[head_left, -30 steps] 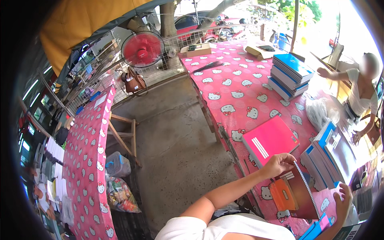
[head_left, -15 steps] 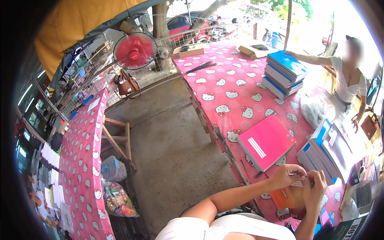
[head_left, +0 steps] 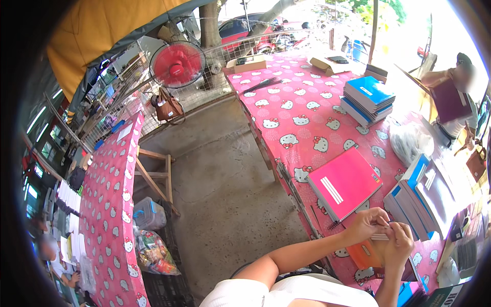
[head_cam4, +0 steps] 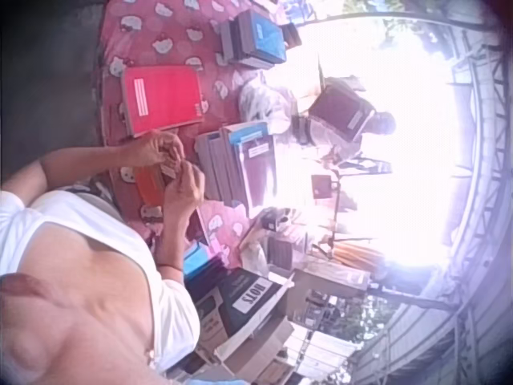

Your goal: The person assembles spiral notebooks by sliding plastic coils through the punched holes of paper stacks and covers, using a small blue tool to trim or crimp the ends of the coils.

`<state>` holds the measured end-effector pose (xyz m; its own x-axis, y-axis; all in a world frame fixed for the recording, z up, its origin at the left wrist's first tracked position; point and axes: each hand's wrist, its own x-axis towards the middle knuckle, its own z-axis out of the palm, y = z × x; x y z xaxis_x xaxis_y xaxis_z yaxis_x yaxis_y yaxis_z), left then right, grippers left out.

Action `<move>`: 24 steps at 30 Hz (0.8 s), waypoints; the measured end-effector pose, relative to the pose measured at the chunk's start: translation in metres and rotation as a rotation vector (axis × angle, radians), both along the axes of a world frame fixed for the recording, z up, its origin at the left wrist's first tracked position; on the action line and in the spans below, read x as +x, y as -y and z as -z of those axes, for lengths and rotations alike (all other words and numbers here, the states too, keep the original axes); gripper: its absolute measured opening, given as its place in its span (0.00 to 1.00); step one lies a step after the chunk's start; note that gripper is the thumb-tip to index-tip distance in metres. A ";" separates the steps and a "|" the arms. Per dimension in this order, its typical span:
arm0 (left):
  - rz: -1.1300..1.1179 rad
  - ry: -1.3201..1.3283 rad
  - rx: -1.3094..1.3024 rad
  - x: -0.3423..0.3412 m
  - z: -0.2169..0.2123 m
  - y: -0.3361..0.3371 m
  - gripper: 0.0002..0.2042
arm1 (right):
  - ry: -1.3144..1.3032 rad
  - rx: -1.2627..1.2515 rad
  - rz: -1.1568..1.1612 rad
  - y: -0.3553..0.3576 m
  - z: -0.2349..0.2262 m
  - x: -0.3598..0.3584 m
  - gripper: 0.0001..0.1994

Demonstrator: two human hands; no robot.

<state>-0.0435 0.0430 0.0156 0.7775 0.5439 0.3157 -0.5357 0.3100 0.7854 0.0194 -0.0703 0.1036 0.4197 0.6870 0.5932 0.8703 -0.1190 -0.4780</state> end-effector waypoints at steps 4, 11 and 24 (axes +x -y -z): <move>-0.003 -0.023 0.045 -0.001 0.001 -0.003 0.13 | 0.027 -0.001 -0.022 -0.001 0.000 0.001 0.06; 0.029 -0.049 -0.014 -0.003 -0.003 -0.001 0.11 | -0.092 -0.037 0.029 0.001 -0.011 -0.001 0.07; 0.033 0.010 0.010 -0.003 0.002 0.000 0.05 | -0.087 0.070 0.109 0.002 0.008 -0.004 0.03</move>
